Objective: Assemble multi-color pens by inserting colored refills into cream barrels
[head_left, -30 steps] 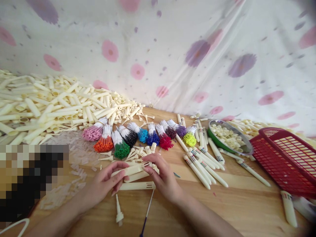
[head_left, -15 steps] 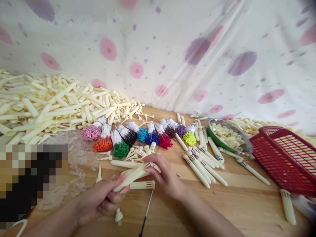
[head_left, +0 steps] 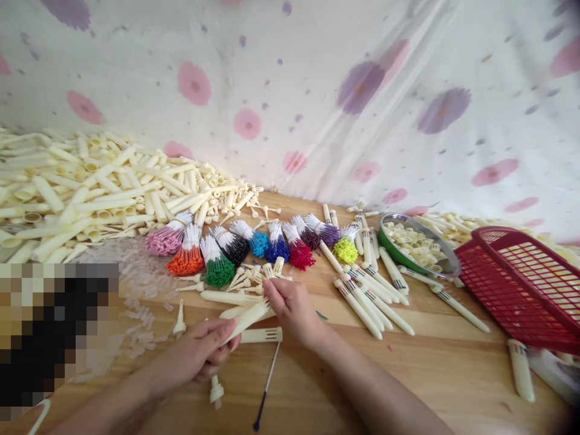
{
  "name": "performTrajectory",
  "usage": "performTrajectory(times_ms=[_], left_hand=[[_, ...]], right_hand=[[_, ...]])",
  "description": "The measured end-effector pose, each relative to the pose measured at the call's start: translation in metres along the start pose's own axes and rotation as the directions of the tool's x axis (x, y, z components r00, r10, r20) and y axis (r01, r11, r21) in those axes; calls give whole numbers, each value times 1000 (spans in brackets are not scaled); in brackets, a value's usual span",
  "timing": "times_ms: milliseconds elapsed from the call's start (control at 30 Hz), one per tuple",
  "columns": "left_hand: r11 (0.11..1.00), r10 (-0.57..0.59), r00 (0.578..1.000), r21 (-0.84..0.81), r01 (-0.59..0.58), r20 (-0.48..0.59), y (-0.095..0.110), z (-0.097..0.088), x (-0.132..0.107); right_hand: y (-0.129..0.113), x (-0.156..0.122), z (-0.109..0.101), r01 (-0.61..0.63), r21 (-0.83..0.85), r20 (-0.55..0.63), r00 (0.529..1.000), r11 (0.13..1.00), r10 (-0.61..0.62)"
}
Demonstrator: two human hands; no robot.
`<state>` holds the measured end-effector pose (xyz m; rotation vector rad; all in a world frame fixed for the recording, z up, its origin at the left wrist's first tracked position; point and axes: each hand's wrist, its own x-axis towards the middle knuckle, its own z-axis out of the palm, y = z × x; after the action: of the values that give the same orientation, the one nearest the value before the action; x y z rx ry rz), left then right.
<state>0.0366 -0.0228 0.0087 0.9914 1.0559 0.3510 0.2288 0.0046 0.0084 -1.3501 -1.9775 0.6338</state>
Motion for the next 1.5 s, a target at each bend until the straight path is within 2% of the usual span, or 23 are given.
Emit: performTrajectory(times_ms=[67, 133, 233, 300, 400, 467, 500, 567, 633, 667, 700, 767, 833, 867, 933, 1000, 1100, 1167, 1267, 1333, 1400, 1433, 1500], left_hand=[[942, 224, 960, 288, -170, -166, -4, 2, 0], [804, 437, 867, 536, -258, -239, -7, 2, 0], [717, 563, 778, 632, -292, -278, -8, -1, 2], [809, 471, 833, 519, -276, -291, -6, -5, 5], [968, 125, 987, 231, -98, -104, 0, -13, 9], [983, 61, 996, 177, -48, -72, 3, -15, 8], [971, 128, 983, 217, -97, -135, 5, -15, 8], [880, 389, 876, 396, -261, -285, 7, -14, 5], [744, 595, 742, 561, -363, -309, 8, -12, 4], [708, 632, 715, 596, -378, -299, 9, -12, 3], [710, 627, 720, 597, -374, -295, 9, -12, 3], [813, 485, 834, 487, -320, -262, 10, -14, 3], [944, 211, 970, 284, -170, -122, 9, -16, 3], [976, 89, 995, 200, -80, -37, 9, -16, 3], [987, 14, 1000, 159, -17, 24, 8, -17, 3], [935, 212, 972, 309, -174, -96, 6, -15, 5], [716, 559, 806, 602, -352, -194, 3, -13, 8], [662, 617, 760, 656, -362, -204, 5, -12, 10], [799, 455, 877, 505, -327, -152, 14, -15, 7], [944, 167, 984, 278, -179, 66, 22, -17, 3], [990, -76, 957, 138, 38, 282, 26, -17, -2], [987, -134, 939, 127, 98, 316, 26, -16, -3], [977, -78, 974, 213, 32, 211, 21, -12, -3]], right_hand=[[1, 2, 5, -168, 34, 60, 984, 985, 165], [3, 4, 7, -260, 55, 112, 961, 964, 253], [7, 6, 6, -279, 110, 96, 958, 954, 269], [9, 4, 4, -170, 115, -12, 985, 979, 172], [8, -1, 1, 143, -6, -152, 978, 990, -142], [8, -2, 2, 228, -70, -169, 957, 971, -237], [8, -2, 3, 185, -66, -168, 966, 980, -194], [9, 1, 6, -10, 5, -99, 995, 1000, 10], [10, 4, 8, -186, 74, 42, 982, 980, 183], [11, 5, 7, -218, 85, 78, 974, 972, 211], [11, 4, 5, -197, 79, 63, 979, 977, 192], [11, 0, -2, -3, 13, -61, 998, 1000, 4], [9, -6, -9, 286, -92, -120, 948, 954, -295], [8, -9, -11, 392, -128, -99, 909, 911, -405], [6, -12, -11, 396, -145, -53, 912, 907, -407], [5, -11, -6, 209, -136, -55, 974, 968, -218], [8, -4, 2, 2, -89, 22, 1000, 996, 0], [10, -1, 1, -31, -73, 63, 997, 997, 35], [10, -3, -7, 189, -139, -52, 979, 972, -198], [8, -8, -12, 453, -212, -76, 876, 866, -477], [6, -13, -13, 599, -243, -32, 781, 763, -624], [4, -15, -12, 606, -250, -23, 776, 756, -630], [2, -17, -6, 508, -242, -29, 848, 827, -529]])
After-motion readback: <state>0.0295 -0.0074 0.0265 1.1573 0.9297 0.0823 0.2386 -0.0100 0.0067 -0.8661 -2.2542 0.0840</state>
